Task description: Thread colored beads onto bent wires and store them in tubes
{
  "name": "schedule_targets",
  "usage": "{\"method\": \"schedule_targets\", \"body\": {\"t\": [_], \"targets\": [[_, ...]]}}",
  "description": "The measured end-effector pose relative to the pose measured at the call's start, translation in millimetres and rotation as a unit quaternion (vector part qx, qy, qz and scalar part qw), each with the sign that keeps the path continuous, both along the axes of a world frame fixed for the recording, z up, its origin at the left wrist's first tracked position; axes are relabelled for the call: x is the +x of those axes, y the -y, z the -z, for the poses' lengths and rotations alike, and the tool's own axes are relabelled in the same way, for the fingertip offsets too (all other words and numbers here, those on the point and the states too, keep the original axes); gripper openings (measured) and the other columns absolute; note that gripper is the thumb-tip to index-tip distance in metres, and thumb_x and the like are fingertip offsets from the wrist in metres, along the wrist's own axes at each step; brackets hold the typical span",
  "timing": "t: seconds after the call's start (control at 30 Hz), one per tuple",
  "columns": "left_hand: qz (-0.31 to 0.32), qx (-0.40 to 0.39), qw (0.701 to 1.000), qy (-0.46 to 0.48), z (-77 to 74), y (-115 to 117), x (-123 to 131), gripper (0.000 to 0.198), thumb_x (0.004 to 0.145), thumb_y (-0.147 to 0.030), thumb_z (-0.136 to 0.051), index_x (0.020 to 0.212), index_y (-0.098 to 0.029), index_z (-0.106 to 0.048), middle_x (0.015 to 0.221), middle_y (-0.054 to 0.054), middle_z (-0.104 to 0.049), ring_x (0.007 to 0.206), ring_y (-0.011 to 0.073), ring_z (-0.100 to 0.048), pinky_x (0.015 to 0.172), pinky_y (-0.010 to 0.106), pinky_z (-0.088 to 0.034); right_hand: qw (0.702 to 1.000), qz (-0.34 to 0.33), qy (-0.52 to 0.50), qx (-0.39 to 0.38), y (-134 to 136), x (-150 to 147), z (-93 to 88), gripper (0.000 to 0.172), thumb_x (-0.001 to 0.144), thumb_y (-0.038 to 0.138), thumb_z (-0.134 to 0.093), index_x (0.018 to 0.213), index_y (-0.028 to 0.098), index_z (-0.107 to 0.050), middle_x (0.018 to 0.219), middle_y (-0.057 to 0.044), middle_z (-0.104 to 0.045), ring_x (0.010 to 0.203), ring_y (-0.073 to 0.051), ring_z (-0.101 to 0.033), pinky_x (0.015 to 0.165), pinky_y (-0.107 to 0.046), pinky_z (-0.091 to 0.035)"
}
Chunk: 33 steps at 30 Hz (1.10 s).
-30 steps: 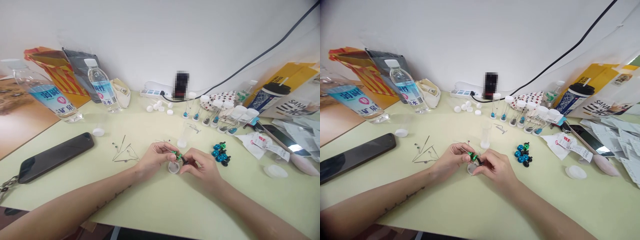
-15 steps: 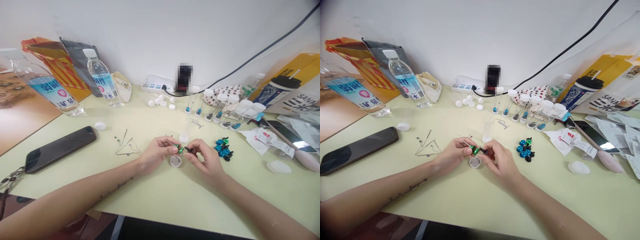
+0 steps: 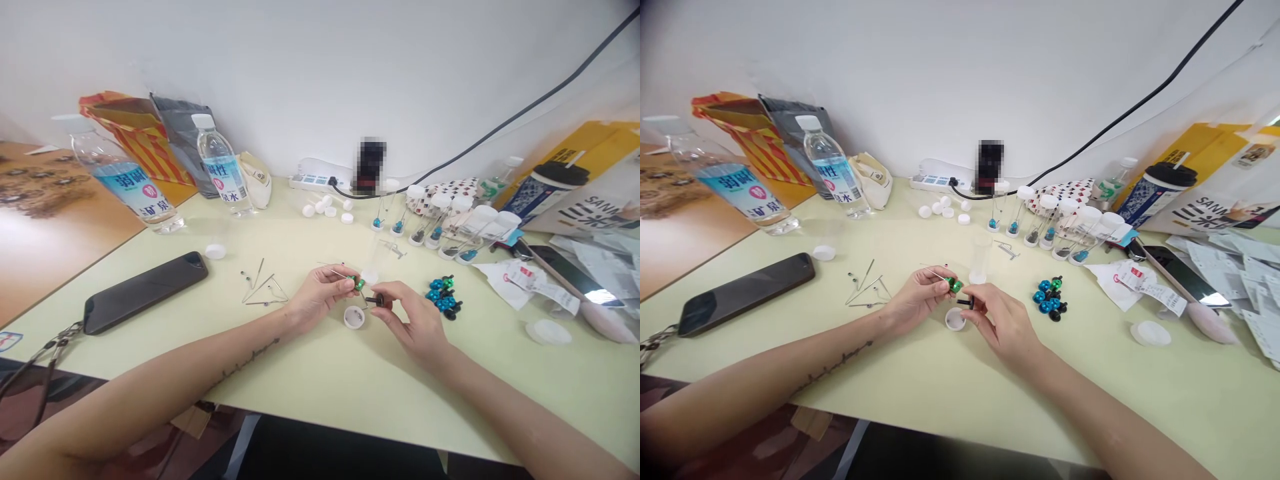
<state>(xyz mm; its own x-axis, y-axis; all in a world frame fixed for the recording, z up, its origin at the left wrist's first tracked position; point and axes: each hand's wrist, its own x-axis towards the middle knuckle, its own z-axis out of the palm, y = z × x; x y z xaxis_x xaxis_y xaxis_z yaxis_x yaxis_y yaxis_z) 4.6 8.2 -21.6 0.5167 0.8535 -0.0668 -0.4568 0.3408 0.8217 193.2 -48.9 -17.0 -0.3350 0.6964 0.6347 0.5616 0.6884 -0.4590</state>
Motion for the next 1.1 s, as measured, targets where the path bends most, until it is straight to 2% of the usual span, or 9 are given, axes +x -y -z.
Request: {"method": "schedule_targets", "body": {"t": [0.07, 0.17, 0.4, 0.57, 0.8, 1.0, 1.1], "targets": [[0.013, -0.003, 1.0, -0.004, 0.1, 1.8, 0.5, 0.017, 0.068, -0.019, -0.079, 0.082, -0.013, -0.072, 0.078, 0.002, -0.069, 0.071, 0.0105, -0.064, 0.072, 0.021, -0.05, 1.0, 0.008, -0.011, 0.019, -0.3, 0.5, -0.4, 0.018, 0.09, 0.022, -0.057, 0.108, 0.021, -0.054, 0.087, -0.005, -0.065, 0.066, -0.014, -0.059, 0.061, -0.027, -0.05], [0.029, -0.007, 1.0, -0.01, 0.3, 4.3, 1.0, 0.019, 0.066, -0.02, -0.08, 0.082, -0.013, -0.071, 0.076, 0.002, -0.069, 0.067, 0.0099, -0.064, 0.068, 0.021, -0.05, 0.999, 0.004, -0.018, 0.046, -0.6, 1.1, -0.6, 0.017, 0.089, 0.02, -0.059, 0.106, 0.021, -0.056, 0.088, -0.006, -0.066, 0.071, -0.015, -0.061, 0.061, -0.028, -0.049], [0.031, -0.019, 0.999, -0.012, -0.9, 7.0, -1.5, 0.017, 0.067, -0.019, -0.08, 0.081, -0.014, -0.072, 0.072, 0.001, -0.069, 0.061, 0.0078, -0.062, 0.063, 0.019, -0.049, 0.998, 0.049, -0.028, 0.009, 2.4, -2.7, 1.6, 0.013, 0.088, 0.028, -0.06, 0.098, 0.022, -0.055, 0.08, -0.002, -0.067, 0.06, -0.012, -0.06, 0.056, -0.024, -0.047], [0.028, -0.008, 1.0, -0.006, -3.1, 8.2, -2.5, 0.016, 0.068, -0.017, -0.079, 0.081, -0.014, -0.072, 0.076, 0.002, -0.07, 0.062, 0.0072, -0.063, 0.063, 0.017, -0.05, 0.998, 0.043, -0.007, 0.051, 2.8, -4.5, 0.6, 0.011, 0.088, 0.024, -0.061, 0.097, 0.021, -0.056, 0.078, -0.003, -0.067, 0.061, -0.013, -0.06, 0.056, -0.024, -0.047], [0.025, 0.01, 0.999, -0.023, -3.3, 7.7, -2.3, 0.017, 0.066, -0.019, -0.08, 0.081, -0.014, -0.072, 0.076, 0.002, -0.07, 0.065, 0.0084, -0.063, 0.067, 0.019, -0.05, 0.994, 0.028, 0.015, 0.1, -0.8, -0.4, 0.8, 0.013, 0.087, 0.021, -0.061, 0.1, 0.02, -0.058, 0.082, -0.005, -0.069, 0.073, -0.016, -0.066, 0.064, -0.027, -0.053], [0.027, -0.005, 0.999, -0.024, -1.2, 9.9, -2.0, 0.016, 0.068, -0.018, -0.079, 0.082, -0.015, -0.072, 0.078, 0.002, -0.071, 0.067, 0.0093, -0.064, 0.068, 0.02, -0.05, 0.98, 0.027, 0.087, 0.175, -1.2, 5.0, -1.5, 0.019, 0.085, 0.016, -0.064, 0.102, 0.018, -0.058, 0.088, -0.007, -0.07, 0.083, -0.019, -0.067, 0.075, -0.03, -0.056], [0.027, -0.003, 0.999, -0.02, -0.5, 10.8, -2.3, 0.015, 0.07, -0.017, -0.078, 0.084, -0.015, -0.072, 0.08, 0.001, -0.071, 0.068, 0.0093, -0.065, 0.069, 0.02, -0.051, 0.971, 0.032, 0.124, 0.201, -0.9, 6.8, -3.1, 0.022, 0.084, 0.014, -0.065, 0.105, 0.017, -0.058, 0.091, -0.009, -0.07, 0.084, -0.02, -0.066, 0.076, -0.031, -0.055]]}}
